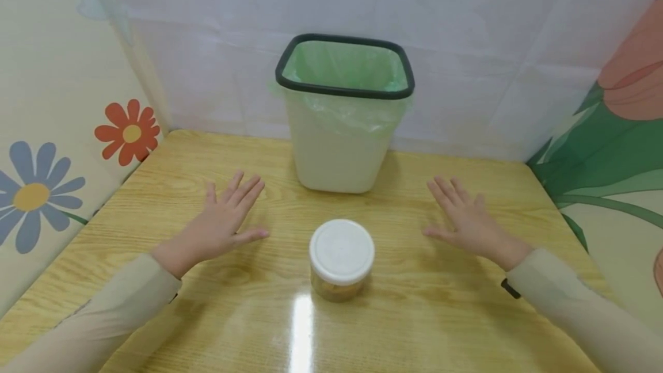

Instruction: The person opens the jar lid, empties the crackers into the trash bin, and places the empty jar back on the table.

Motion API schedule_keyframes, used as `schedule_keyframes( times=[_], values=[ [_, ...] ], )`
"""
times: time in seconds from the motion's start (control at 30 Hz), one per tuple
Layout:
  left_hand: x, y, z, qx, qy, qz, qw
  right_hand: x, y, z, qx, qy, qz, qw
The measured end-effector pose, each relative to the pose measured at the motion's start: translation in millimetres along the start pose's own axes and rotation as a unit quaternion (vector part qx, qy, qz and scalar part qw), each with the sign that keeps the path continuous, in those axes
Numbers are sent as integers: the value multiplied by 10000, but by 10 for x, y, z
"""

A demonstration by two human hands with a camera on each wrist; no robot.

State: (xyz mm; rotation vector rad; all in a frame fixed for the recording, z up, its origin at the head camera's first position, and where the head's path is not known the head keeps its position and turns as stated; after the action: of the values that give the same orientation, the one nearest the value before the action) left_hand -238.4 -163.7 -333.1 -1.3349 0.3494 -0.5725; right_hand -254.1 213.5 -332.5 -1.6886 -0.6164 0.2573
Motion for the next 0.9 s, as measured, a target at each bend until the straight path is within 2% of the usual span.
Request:
schedule_keyframes(
  times=[0.17,0.53,0.8,0.9],
  values=[
    [3,44,51,101,107,17,9999,-22,39,-72,-152,-90,5,9998],
    [-35,125,156,691,277,-63,9972,-68,183,-293,-660,-420,59,9969],
    [-55,123,284,748,502,17,9959,-92,315,-494,-1161,-835,85,9897],
    [-61,121,313,969,582,25,9936,-107,351,-539,-1305,-949,102,9868]
  ],
)
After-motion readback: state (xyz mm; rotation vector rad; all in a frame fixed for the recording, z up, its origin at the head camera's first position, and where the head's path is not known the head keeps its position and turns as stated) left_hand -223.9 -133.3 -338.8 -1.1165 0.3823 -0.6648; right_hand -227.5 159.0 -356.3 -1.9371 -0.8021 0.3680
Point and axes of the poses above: each hand's wrist, its own x-axis away from the middle knuckle, its own y-axis out of the palm, z = x × y, the point moved 9 cm from there along -x, towards the middle knuckle, and after that the axes turned 13 degrees about -z, right-handed, at the moved point
